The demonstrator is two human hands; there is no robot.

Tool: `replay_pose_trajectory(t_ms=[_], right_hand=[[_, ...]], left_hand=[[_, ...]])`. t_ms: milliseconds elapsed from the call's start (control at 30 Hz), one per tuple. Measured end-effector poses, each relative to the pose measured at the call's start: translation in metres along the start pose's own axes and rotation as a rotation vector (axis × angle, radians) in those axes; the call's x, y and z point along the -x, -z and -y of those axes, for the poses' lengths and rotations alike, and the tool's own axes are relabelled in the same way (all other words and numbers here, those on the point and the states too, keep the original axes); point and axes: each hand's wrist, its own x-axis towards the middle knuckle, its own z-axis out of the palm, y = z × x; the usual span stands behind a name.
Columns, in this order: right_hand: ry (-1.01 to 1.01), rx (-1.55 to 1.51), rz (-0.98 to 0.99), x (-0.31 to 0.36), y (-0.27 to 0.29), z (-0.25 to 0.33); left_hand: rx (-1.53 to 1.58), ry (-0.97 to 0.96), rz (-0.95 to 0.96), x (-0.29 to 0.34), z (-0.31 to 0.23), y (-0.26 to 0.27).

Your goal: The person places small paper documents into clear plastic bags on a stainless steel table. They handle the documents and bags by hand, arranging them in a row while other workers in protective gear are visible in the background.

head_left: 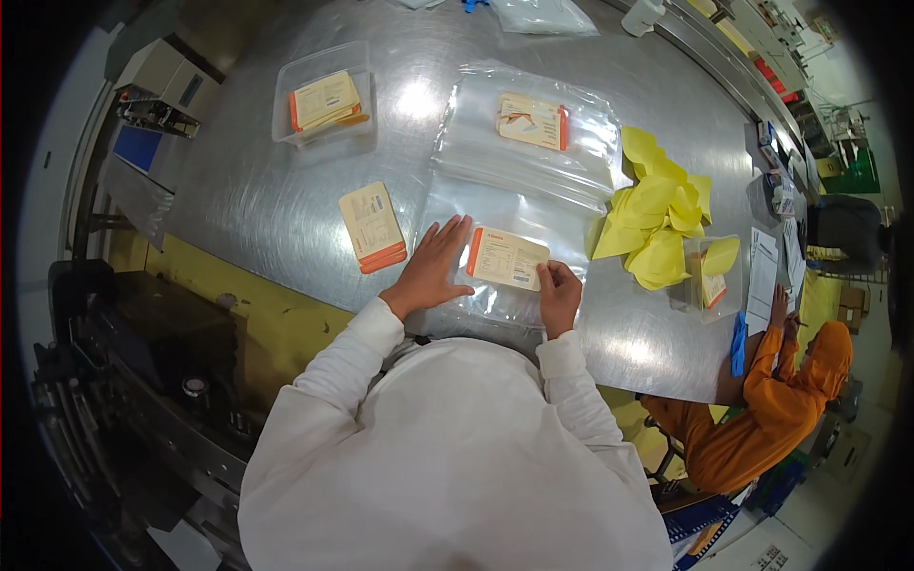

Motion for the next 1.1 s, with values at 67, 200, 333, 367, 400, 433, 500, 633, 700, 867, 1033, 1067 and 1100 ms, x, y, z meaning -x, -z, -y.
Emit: replay_pose_trajectory(t_ms=[67,200,333,367,400,433,500,633,700,867,1033,1067,1100], right_hand=[[0.0,-0.009,-0.005,-0.001,0.0,-0.003],[-0.014,0.0,-0.013,-0.001,-0.002,-0.004],[-0.014,-0.007,-0.012,-0.001,-0.002,-0.005],[-0.008,0.006,-0.012,-0.001,-0.002,-0.005],[-0.003,0.019,-0.013,-0.001,-0.002,-0.005],[-0.003,0.038,-0.013,-0.001,-0.003,-0.004],[-0.006,0.075,-0.014,-0.002,-0.004,0.001],[0.028,0.568,0.076,-0.014,0.01,0.025],[0.014,0.807,0.14,-0.027,0.026,0.04],[0.619,0.551,0.121,-0.013,0.019,0.033],[0.508,0.694,0.33,-0.005,0.049,0.018],[0.465,0.664,0.333,-0.008,0.061,0.008],[0.466,0.663,0.4,-0.009,0.068,0.01]], left_hand=[[0.011,-0.001,0.001,0.001,0.0,0.001],[0.015,-0.007,-0.009,0.002,0.002,-0.001],[0.001,-0.02,-0.003,0.002,0.002,0.001],[-0.008,-0.028,0.0,0.002,0.002,0.001],[-0.058,-0.041,-0.016,0.002,0.003,-0.001],[-0.108,-0.054,-0.032,0.002,0.003,-0.004],[-0.205,-0.055,-0.042,0.003,0.001,-0.009],[-0.279,-0.024,-0.016,0.0,-0.005,-0.011],[-0.275,-0.007,0.004,0.0,-0.004,-0.011],[-0.305,-0.013,0.06,-0.001,-0.003,-0.01],[-0.229,-0.003,0.111,0.0,0.005,-0.007],[-0.221,-0.013,0.093,0.001,0.008,-0.01],[-0.213,-0.024,0.072,0.001,0.01,-0.011]])
